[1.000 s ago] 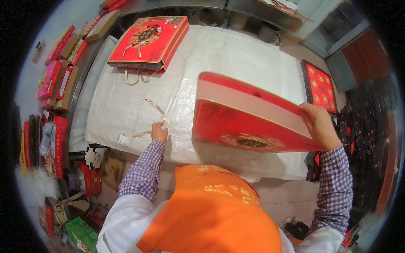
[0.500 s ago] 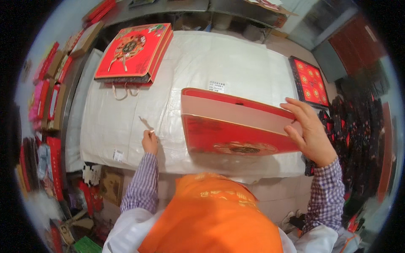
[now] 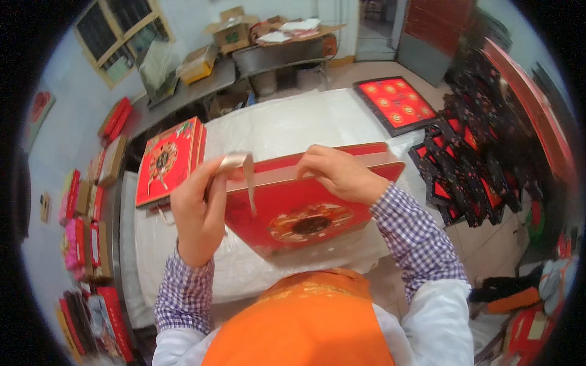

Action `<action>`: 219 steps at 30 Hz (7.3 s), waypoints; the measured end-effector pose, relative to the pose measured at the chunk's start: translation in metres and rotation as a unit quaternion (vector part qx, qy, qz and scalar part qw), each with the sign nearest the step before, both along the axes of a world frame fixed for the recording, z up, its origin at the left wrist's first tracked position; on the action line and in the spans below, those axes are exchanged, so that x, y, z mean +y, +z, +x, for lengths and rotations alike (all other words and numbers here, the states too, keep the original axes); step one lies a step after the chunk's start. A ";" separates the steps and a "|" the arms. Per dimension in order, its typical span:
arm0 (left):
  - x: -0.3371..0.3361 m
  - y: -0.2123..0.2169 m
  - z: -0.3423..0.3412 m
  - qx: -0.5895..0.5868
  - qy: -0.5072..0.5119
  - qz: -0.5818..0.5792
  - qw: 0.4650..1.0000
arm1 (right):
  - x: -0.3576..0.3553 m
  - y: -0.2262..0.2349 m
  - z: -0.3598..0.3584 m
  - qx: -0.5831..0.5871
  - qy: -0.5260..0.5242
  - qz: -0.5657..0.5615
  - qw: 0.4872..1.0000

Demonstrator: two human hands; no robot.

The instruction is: The person assembles red gift boxes by inserting smaller inner boxes into larger outer boxes and securing them with ribbons. The person repeatedly picks up inner boxes, places them into outer boxes, and ties ribbons to close the packages.

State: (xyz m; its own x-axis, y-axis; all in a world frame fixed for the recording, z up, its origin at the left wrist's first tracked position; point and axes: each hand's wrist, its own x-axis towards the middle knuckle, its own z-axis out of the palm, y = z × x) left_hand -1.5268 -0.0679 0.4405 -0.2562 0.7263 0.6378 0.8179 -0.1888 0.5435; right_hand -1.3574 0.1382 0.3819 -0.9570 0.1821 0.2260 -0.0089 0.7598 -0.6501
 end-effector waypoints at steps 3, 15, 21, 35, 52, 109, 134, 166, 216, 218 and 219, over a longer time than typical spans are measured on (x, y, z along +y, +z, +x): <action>0.056 0.012 0.031 0.055 -0.031 0.009 0.998 | 0.016 0.000 0.010 0.001 0.010 -0.207 0.978; 0.079 -0.062 0.069 0.344 -0.031 -0.111 0.932 | 0.019 -0.014 0.024 -0.018 -0.042 -0.429 0.902; 0.068 -0.082 0.068 0.384 -0.035 -0.067 0.920 | 0.013 -0.019 0.018 -0.021 -0.026 -0.411 0.911; 0.064 -0.085 0.066 0.325 -0.090 -0.087 0.937 | 0.042 0.021 0.051 0.305 -0.071 -0.629 0.711; 0.075 -0.083 0.057 0.271 -0.111 -0.084 0.952 | 0.067 0.068 0.120 0.298 -0.229 -0.409 0.831; 0.122 -0.073 -0.002 -0.346 -0.201 -0.454 0.796 | -0.014 -0.087 0.007 0.136 -0.358 -0.013 0.924; 0.108 -0.080 0.022 -0.208 -0.233 -0.330 0.891 | -0.029 -0.080 0.010 0.086 -0.363 0.087 0.924; 0.147 -0.171 0.036 -0.426 -0.049 -0.289 0.856 | 0.000 -0.053 0.043 0.034 -0.277 0.162 0.946; 0.006 -0.051 -0.042 -0.043 0.074 -0.394 0.915 | 0.010 -0.096 0.255 -0.032 -0.354 -0.162 0.921; 0.001 -0.062 -0.050 -0.047 0.074 -0.386 0.918 | 0.014 -0.091 0.258 -0.032 -0.359 -0.149 0.921; -0.002 -0.065 -0.052 -0.050 0.073 -0.383 0.920 | 0.016 -0.092 0.261 -0.028 -0.363 -0.133 0.922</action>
